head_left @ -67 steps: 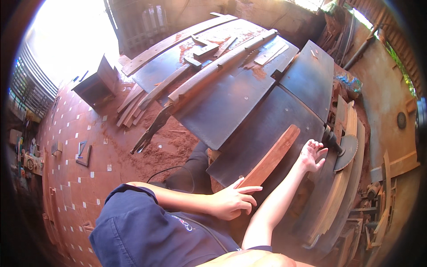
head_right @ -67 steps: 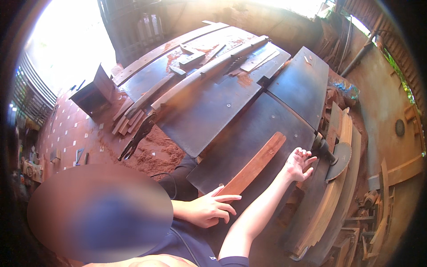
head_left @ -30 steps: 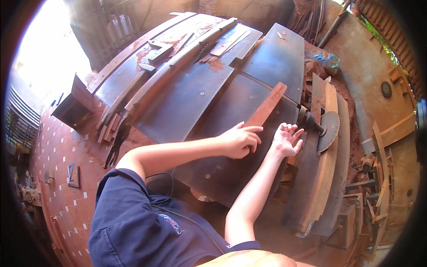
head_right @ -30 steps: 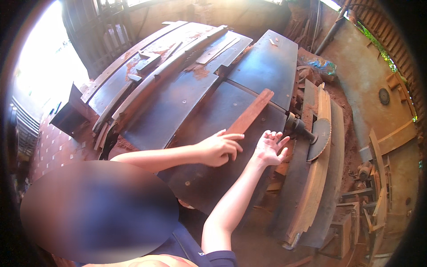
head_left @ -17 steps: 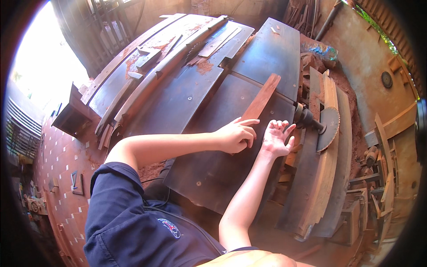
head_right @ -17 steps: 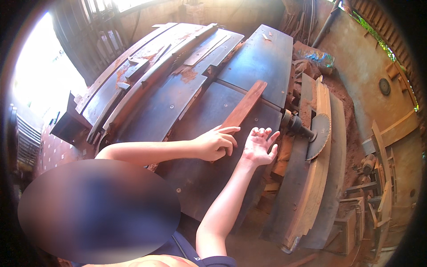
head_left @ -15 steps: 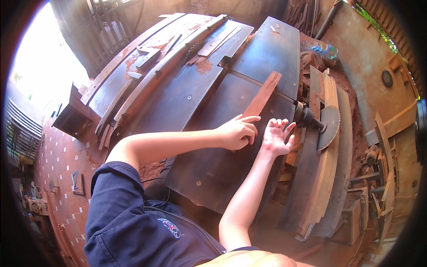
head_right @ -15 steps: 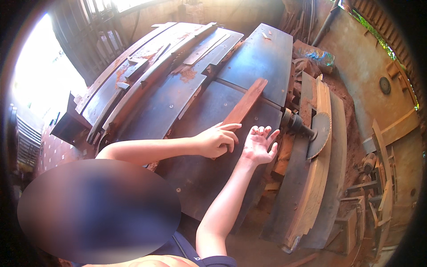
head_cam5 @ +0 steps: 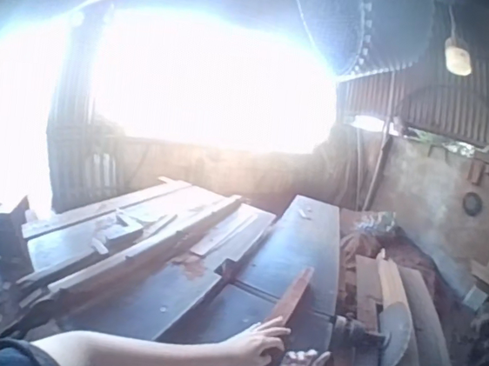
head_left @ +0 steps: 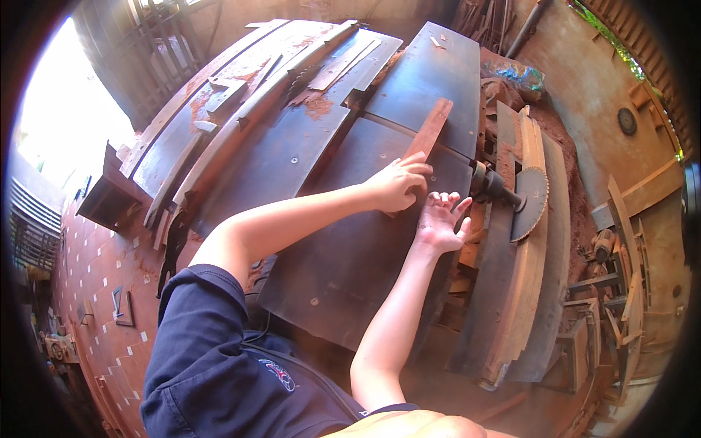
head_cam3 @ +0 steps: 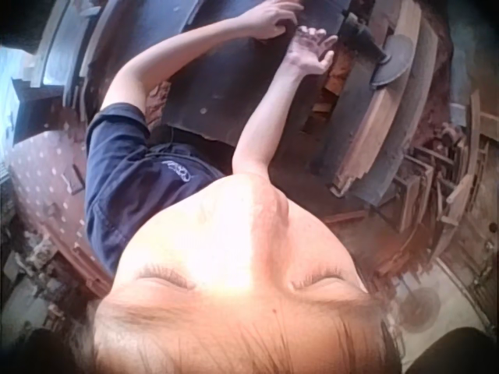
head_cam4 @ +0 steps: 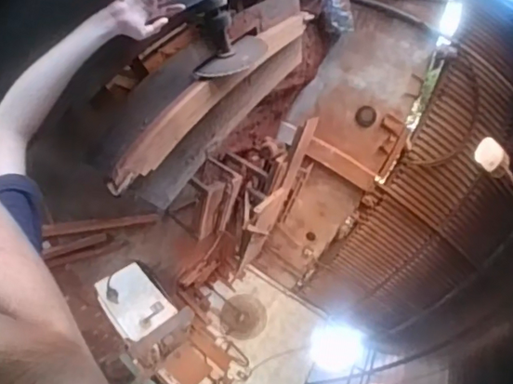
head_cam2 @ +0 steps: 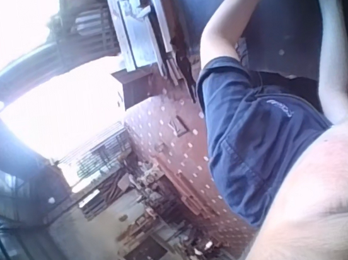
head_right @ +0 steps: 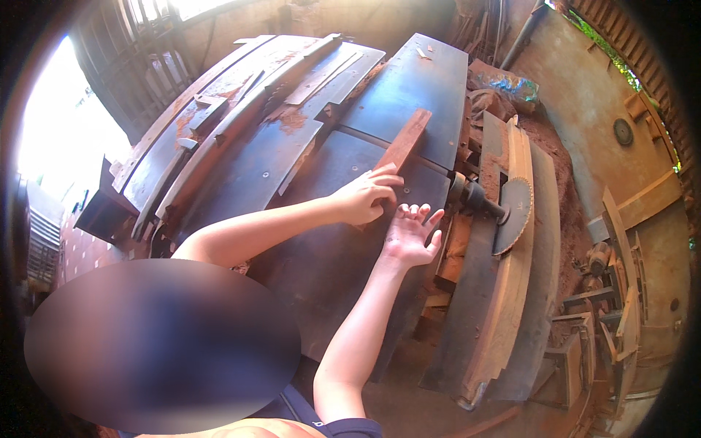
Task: The person repeatedly sands a narrow wooden plank on a table saw surface using a sanding block. They flip the plank and continue sanding the same piece multiple times without moving to another item.
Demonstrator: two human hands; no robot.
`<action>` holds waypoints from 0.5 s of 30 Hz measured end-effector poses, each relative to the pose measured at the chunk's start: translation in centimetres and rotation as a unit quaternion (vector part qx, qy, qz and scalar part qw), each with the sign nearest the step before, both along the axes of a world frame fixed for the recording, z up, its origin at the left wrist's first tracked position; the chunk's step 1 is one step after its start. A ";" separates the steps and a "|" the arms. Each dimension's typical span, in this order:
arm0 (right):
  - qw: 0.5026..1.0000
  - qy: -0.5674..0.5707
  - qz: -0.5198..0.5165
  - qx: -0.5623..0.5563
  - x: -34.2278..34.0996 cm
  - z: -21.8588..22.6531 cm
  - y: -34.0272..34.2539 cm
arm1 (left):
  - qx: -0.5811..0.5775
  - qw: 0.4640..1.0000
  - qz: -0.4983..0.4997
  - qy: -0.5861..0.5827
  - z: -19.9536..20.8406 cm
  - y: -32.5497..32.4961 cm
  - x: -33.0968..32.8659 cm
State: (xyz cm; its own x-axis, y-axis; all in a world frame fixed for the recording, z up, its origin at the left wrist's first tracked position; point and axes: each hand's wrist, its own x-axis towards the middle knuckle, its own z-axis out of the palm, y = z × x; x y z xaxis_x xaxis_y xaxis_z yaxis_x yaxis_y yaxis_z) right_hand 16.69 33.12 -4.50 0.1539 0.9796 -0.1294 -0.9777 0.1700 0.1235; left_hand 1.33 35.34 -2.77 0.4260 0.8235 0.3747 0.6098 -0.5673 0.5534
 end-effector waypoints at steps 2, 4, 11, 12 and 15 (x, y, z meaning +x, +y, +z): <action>1.000 -0.016 0.002 -0.005 -0.1 0.0 -0.2 | 0.015 0.999 0.027 -0.022 -0.1 0.2 0.2; 1.000 -0.007 0.000 0.016 0.3 -0.1 -0.3 | 0.018 0.999 0.036 -0.026 -0.1 0.5 0.2; 0.999 0.013 -0.020 0.043 0.6 0.0 -0.1 | 0.003 0.999 0.039 0.007 0.3 0.6 0.4; 0.999 0.006 -0.004 0.031 0.5 0.0 0.0 | 0.006 0.999 0.032 0.016 0.3 0.7 0.3; 0.999 0.039 -0.014 0.032 0.1 0.1 1.1 | 0.009 0.999 0.032 0.028 -0.2 1.0 0.2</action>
